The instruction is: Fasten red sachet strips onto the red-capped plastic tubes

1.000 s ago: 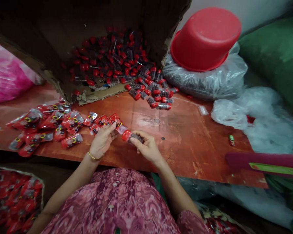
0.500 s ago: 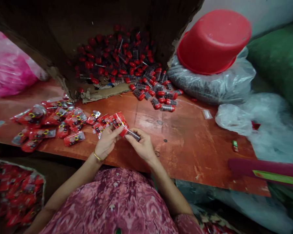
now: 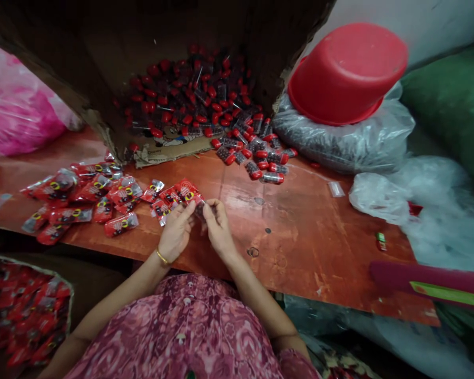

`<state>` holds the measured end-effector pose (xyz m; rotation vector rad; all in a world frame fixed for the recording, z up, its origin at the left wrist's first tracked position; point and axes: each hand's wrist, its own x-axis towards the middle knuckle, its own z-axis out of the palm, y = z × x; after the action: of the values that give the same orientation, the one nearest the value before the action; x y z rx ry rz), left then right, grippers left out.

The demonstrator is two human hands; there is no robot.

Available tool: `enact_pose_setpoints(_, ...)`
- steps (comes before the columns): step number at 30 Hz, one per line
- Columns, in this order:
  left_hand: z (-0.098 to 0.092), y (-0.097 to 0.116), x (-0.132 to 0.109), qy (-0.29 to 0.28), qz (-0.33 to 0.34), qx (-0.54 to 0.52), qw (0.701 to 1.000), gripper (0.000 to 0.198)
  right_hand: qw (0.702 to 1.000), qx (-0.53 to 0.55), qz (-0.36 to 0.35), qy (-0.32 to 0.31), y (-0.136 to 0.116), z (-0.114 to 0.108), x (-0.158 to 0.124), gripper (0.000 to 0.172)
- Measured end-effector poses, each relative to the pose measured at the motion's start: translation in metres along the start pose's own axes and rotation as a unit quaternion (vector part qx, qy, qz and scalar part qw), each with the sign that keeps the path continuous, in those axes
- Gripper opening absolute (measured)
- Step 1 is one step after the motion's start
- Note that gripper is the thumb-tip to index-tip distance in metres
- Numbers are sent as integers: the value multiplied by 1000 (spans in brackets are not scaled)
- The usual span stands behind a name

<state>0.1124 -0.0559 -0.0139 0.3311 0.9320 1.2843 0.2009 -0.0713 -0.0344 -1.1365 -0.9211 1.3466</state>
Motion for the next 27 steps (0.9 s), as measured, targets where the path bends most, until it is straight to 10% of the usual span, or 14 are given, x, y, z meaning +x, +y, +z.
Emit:
enact_pose_setpoints(11, -9, 15, 11, -47, -12, 69, 996, 24, 994, -88, -24, -62, -14, -10, 13, 29)
enact_pose_setpoints(18, -19, 25, 11, -31, -137, 61, 988, 15, 976, -192, -101, -8, 2, 2, 41, 39)
enact_pose_setpoints(23, -38, 70, 31, 111, -71, 21, 991, 19, 831, -514, -210, 35, -17, -41, 96, 32)
enact_pose_setpoints(27, -47, 102, 49, 220, 45, -67, 972, 34, 709, -680, -125, 136, -26, -95, 133, 34)
